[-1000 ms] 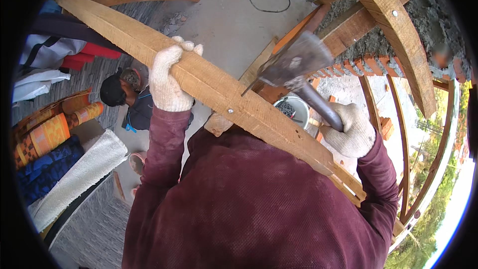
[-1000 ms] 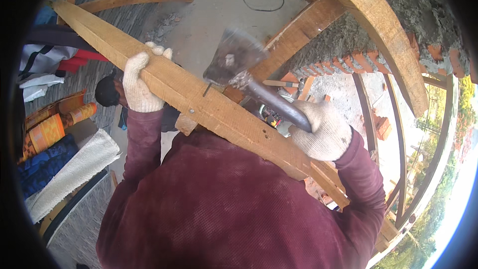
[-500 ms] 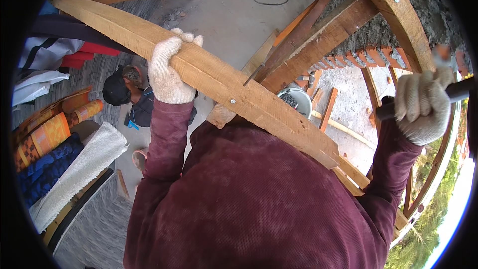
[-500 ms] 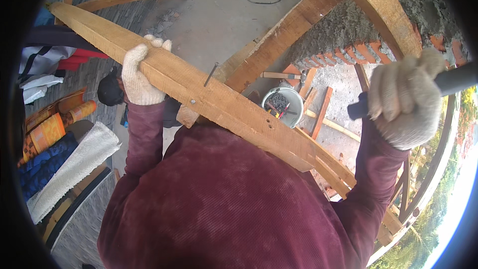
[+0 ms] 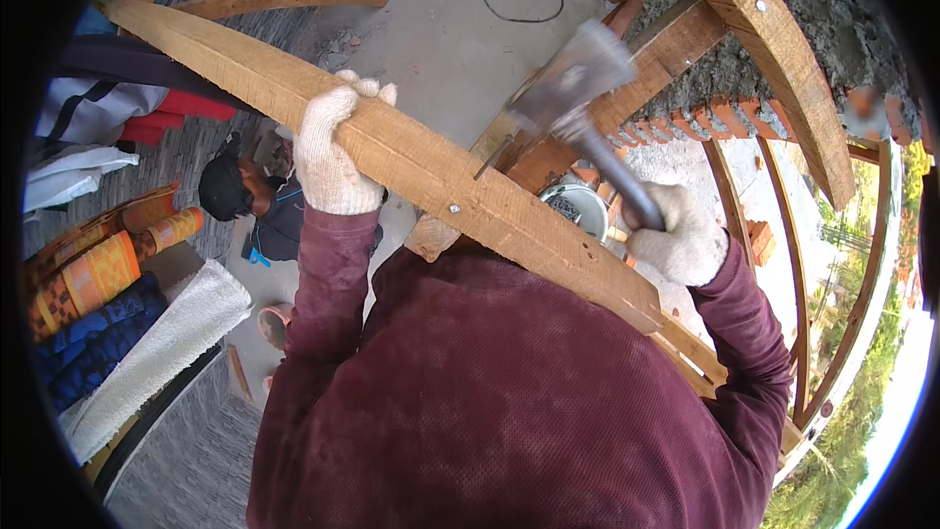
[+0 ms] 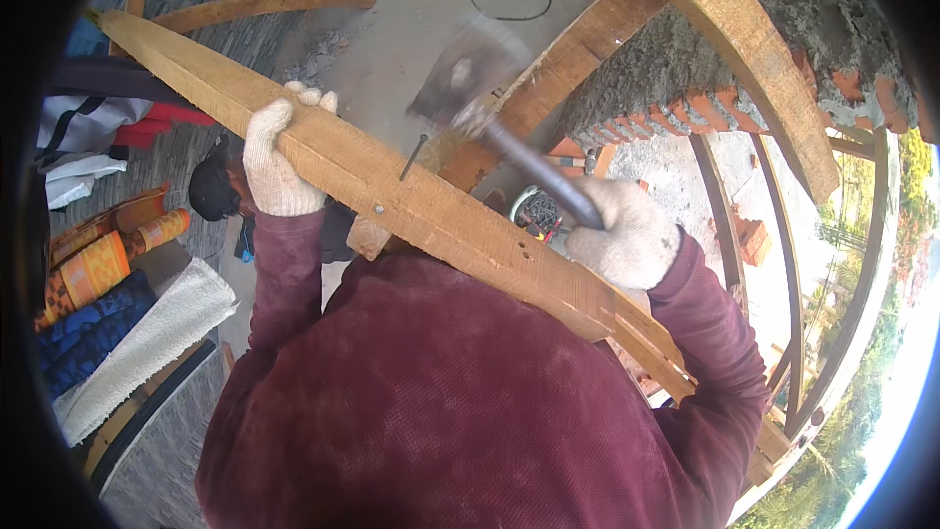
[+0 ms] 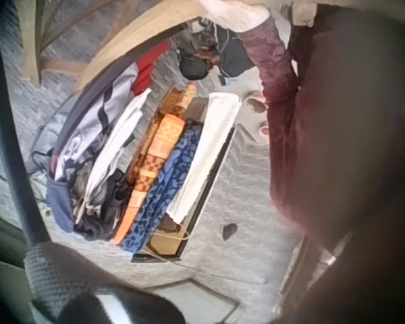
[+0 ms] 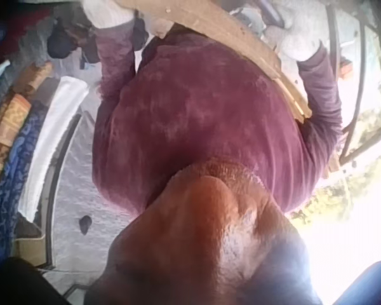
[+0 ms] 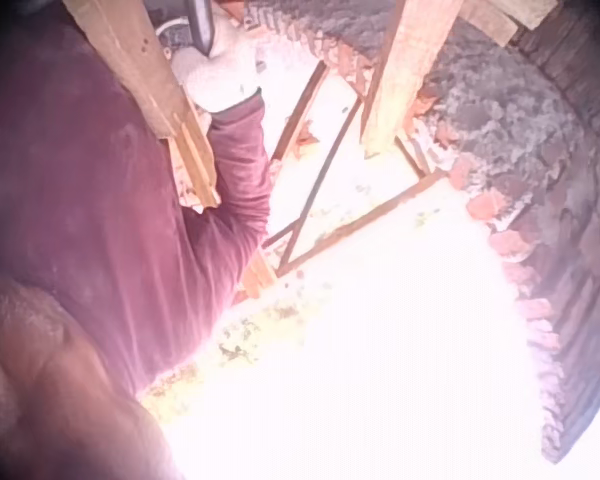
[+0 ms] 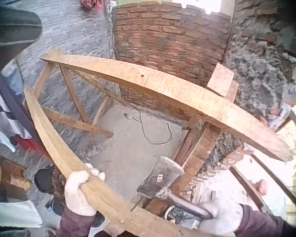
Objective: The person assembles a curved wooden frame by positioning planks and hammering nails into joints. They repeatedly reposition the frame and drive nails with a hammer to secure the structure.
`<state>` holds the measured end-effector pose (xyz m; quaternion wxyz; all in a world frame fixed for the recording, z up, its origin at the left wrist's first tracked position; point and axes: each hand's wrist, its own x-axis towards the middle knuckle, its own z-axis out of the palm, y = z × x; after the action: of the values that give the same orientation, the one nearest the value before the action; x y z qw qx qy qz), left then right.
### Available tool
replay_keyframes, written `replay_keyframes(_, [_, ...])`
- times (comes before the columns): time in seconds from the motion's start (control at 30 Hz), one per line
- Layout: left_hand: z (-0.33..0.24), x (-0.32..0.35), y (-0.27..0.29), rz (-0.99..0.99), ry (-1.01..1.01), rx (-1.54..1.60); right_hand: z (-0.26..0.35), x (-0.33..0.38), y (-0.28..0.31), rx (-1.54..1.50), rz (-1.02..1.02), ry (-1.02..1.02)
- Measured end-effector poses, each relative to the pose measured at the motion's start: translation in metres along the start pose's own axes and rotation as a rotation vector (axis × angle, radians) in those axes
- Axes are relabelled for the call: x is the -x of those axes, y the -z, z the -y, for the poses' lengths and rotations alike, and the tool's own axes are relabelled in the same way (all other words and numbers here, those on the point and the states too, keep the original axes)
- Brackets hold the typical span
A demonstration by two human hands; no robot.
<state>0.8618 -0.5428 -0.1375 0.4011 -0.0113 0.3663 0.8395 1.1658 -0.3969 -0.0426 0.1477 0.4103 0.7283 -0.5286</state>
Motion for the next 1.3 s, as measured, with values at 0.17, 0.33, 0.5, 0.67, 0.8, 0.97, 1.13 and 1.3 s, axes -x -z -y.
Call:
replay_keyframes(0.17, [0.0, -0.003, 0.008, 0.0, -0.028, 0.006, 0.004, 0.014, 0.025, -0.472, -0.137, 0.466])
replay_keyframes(0.33, [0.001, 0.009, 0.007, -0.031, -0.033, -0.017, 0.024, 0.015, 0.051, -0.881, -0.206, 1.007])
replay_keyframes(0.5, [-0.001, 0.009, 0.006, 0.0, -0.023, 0.006, -0.007, 0.021, 0.014, 0.201, -0.086, 0.002])
replay_keyframes(0.67, [0.0, 0.01, -0.001, -0.016, -0.003, 0.024, -0.005, 0.028, 0.004, -0.471, -0.145, 0.138])
replay_keyframes(0.8, [-0.002, 0.013, -0.01, -0.028, 0.021, 0.008, -0.01, 0.013, -0.005, 0.116, -0.005, 0.08])
replay_keyframes(0.97, [-0.003, 0.013, -0.009, -0.003, -0.015, -0.022, 0.032, 0.046, 0.015, -0.156, -0.433, 0.437])
replay_keyframes(1.13, [-0.001, 0.006, 0.005, 0.014, 0.001, 0.035, 0.039, 0.032, 0.031, -0.686, -0.838, 0.778])
replay_keyframes(1.3, [0.003, 0.0, 0.008, -0.027, -0.074, 0.034, -0.005, 0.014, -0.013, 0.481, -0.271, 0.146])
